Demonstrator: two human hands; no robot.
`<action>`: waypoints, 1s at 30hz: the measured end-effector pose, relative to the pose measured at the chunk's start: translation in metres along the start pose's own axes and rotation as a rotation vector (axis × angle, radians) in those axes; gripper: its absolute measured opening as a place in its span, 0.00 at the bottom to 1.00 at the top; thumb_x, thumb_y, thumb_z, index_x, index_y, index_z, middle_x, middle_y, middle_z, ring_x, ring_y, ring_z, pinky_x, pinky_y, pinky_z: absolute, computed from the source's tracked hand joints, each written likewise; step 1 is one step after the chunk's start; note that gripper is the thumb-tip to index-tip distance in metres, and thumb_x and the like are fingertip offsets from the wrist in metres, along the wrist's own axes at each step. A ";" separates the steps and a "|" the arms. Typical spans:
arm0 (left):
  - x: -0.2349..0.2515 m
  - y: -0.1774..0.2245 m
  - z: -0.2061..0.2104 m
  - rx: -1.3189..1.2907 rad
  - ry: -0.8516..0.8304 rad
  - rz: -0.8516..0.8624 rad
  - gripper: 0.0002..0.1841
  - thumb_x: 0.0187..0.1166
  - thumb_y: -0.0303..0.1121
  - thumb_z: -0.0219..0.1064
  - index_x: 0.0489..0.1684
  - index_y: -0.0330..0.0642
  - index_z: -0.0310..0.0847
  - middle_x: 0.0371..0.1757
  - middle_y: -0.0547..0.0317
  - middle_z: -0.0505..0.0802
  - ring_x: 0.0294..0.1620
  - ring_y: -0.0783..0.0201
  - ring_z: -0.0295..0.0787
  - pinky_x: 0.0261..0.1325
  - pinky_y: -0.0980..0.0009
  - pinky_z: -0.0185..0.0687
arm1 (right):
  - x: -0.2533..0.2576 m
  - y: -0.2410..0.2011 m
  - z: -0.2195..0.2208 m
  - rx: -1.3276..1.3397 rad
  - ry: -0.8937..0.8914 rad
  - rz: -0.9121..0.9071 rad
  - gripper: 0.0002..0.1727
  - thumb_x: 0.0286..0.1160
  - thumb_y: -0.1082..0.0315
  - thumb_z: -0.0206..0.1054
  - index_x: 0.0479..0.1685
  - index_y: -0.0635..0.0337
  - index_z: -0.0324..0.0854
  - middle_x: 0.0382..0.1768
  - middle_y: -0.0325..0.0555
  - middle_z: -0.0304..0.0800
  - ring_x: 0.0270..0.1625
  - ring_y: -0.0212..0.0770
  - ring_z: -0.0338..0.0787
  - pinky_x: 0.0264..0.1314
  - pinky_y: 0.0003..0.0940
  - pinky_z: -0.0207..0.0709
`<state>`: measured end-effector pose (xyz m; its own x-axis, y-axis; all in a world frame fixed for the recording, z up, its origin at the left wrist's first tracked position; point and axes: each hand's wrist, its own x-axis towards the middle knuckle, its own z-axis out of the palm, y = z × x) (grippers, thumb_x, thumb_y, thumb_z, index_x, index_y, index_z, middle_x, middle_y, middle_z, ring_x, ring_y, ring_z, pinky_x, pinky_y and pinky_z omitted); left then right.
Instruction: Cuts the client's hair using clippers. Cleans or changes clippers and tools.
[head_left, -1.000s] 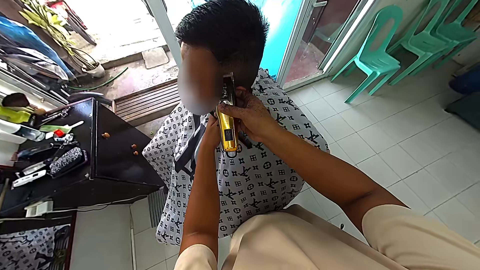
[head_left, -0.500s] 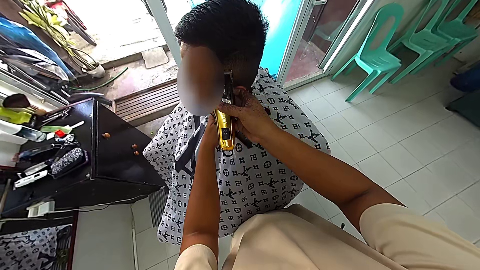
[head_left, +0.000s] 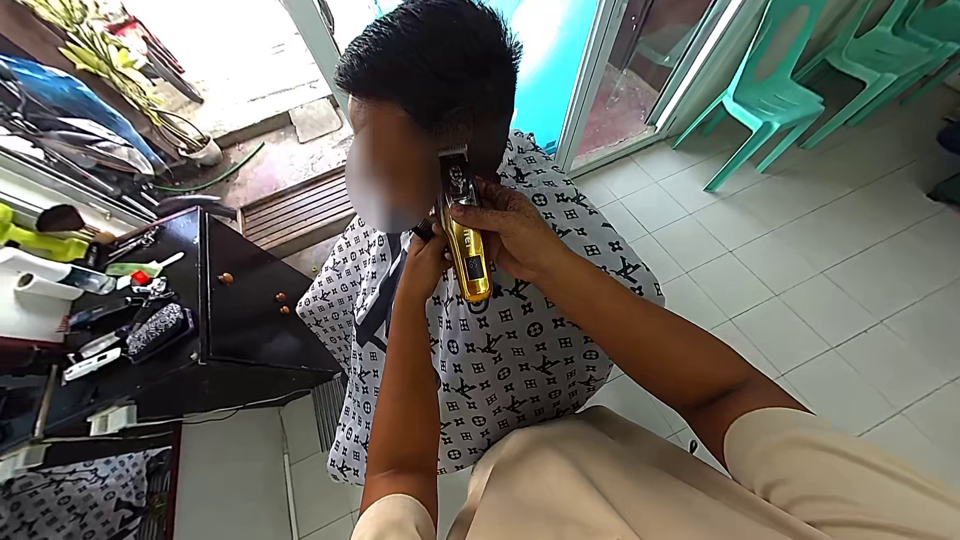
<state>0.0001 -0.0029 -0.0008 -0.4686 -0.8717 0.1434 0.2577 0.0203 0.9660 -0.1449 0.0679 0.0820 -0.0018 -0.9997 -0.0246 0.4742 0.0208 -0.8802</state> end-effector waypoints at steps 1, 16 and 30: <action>0.000 0.001 0.000 -0.004 -0.008 0.002 0.15 0.89 0.25 0.43 0.47 0.57 0.74 0.28 0.79 0.88 0.25 0.83 0.82 0.30 0.83 0.80 | 0.000 -0.001 0.000 0.001 -0.001 -0.018 0.21 0.80 0.74 0.65 0.70 0.64 0.68 0.51 0.53 0.88 0.48 0.46 0.93 0.51 0.43 0.91; -0.002 0.004 0.001 0.006 -0.001 0.029 0.15 0.90 0.27 0.43 0.47 0.59 0.74 0.30 0.83 0.89 0.29 0.86 0.84 0.35 0.85 0.82 | 0.001 0.002 -0.005 0.122 -0.033 0.066 0.19 0.83 0.71 0.62 0.71 0.61 0.70 0.51 0.54 0.89 0.47 0.47 0.94 0.49 0.44 0.91; -0.001 0.005 0.002 0.004 -0.027 0.055 0.16 0.87 0.25 0.43 0.44 0.62 0.72 0.30 0.84 0.87 0.28 0.86 0.82 0.34 0.85 0.79 | 0.000 0.002 -0.008 0.244 -0.060 0.046 0.16 0.84 0.71 0.60 0.66 0.61 0.70 0.49 0.56 0.89 0.47 0.50 0.94 0.50 0.47 0.91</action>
<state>0.0003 -0.0009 0.0044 -0.4761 -0.8559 0.2022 0.2809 0.0699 0.9572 -0.1510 0.0681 0.0770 0.0737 -0.9969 -0.0276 0.6708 0.0700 -0.7383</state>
